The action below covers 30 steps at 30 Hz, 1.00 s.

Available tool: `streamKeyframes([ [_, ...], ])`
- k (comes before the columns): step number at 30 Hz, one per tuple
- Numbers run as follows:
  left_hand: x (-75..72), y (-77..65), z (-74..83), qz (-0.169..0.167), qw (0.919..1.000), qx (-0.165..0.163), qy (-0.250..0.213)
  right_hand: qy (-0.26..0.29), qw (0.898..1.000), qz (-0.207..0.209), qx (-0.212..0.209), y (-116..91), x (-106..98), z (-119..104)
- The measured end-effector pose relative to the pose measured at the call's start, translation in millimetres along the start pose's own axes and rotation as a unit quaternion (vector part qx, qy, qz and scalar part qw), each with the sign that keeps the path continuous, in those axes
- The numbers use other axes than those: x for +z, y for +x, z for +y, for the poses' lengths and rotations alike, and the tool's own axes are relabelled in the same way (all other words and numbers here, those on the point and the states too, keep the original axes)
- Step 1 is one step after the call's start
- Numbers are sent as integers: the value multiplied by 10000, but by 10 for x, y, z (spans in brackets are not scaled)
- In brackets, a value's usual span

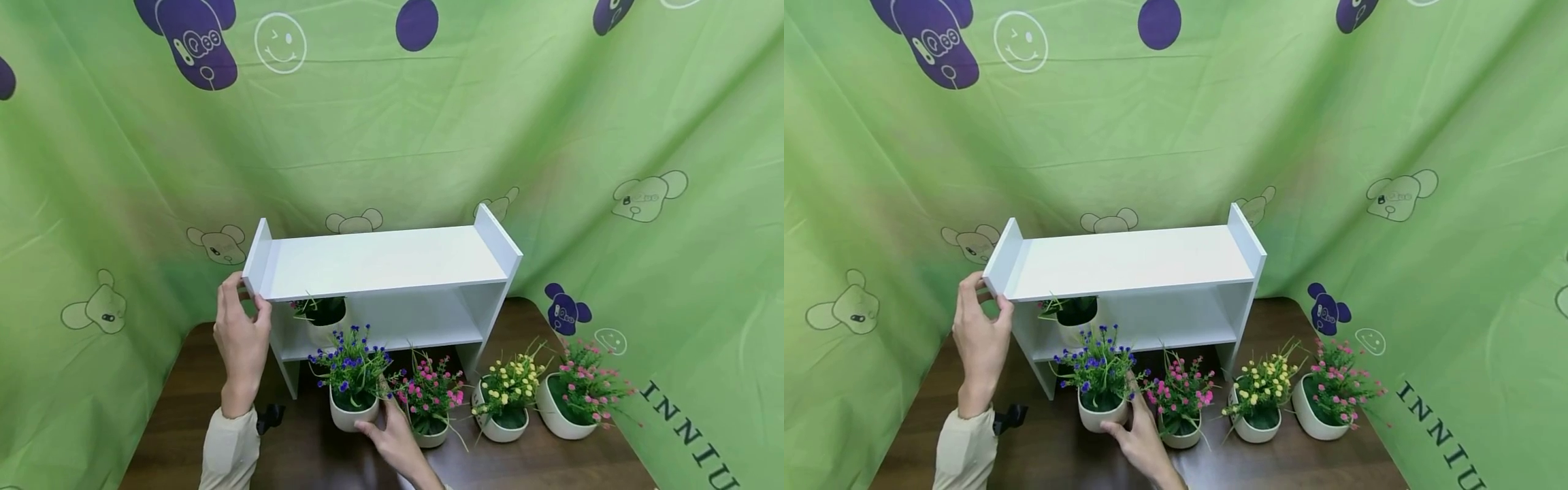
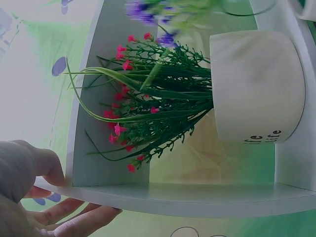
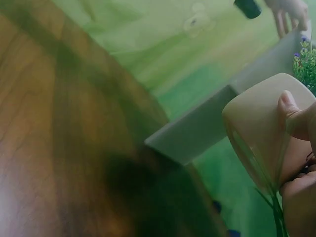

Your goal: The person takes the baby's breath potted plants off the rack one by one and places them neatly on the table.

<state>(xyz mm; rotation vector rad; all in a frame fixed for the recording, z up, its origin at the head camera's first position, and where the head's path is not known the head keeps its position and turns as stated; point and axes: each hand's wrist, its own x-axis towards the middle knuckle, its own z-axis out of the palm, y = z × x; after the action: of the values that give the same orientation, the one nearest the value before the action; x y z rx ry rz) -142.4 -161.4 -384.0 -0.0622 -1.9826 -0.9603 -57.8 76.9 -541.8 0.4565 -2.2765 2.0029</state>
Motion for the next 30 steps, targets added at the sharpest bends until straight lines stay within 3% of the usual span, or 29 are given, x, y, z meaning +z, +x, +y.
streamKeyframes([
  [9, -5, -3, 8, -27, 10000, -14, 27, 515, 9984, 33, -245, -81, 31, 309],
  [14, -6, -2, 9, -26, 10000, -2, 43, 405, 9987, 24, -294, -118, 51, 441],
  [24, -9, 9, 6, -22, 10000, 0, 68, -552, 9965, 296, -545, -159, 86, 704],
  [30, -10, 5, 0, 0, 10000, -7, 62, -1055, 9944, 50, 52, -216, 68, 769],
])
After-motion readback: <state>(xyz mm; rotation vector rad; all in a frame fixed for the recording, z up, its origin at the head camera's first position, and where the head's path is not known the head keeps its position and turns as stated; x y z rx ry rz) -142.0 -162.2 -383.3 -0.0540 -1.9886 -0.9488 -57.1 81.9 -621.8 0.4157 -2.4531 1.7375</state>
